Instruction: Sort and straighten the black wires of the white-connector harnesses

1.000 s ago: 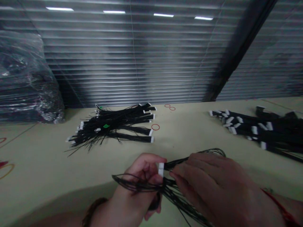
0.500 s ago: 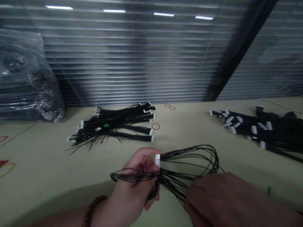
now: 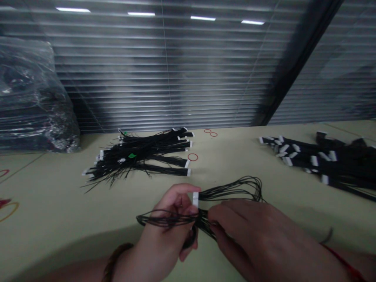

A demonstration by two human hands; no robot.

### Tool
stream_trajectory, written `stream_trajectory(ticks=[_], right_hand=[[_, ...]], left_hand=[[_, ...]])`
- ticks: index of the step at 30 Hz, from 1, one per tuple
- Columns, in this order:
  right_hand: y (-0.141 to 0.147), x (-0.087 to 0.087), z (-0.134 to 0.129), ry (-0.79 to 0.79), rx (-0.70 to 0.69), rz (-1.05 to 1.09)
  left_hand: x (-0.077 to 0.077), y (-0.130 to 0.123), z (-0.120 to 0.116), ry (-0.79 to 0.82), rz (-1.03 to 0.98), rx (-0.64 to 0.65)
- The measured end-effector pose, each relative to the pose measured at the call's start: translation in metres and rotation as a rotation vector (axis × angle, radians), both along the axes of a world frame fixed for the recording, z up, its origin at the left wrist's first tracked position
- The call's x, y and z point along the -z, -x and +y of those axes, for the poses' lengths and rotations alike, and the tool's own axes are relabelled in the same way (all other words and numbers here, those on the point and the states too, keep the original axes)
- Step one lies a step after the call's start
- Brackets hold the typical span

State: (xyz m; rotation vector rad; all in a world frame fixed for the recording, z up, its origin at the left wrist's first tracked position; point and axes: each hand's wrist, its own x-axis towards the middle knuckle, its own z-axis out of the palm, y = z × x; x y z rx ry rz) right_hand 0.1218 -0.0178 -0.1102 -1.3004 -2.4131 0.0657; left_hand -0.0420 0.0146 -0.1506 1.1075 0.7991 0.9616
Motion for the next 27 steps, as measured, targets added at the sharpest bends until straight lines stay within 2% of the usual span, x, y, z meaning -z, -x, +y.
stream_trajectory(ticks=[10, 20, 27], right_hand=[[-0.0004, -0.0040, 0.0076, -0.053, -0.043, 0.010], [0.0018, 0.0041, 0.0069, -0.117, -0.045, 0.061], [0.0056, 0.0032, 0.0097, -0.011, 0.018, 0.190]], left_hand=[[0.0035, 0.0006, 0.0011, -0.013, -0.020, 0.003], [0.0032, -0.0002, -0.0001, -0.029, -0.031, 0.012], [0.0005, -0.0002, -0.0017, -0.001, 0.001, 0.027]])
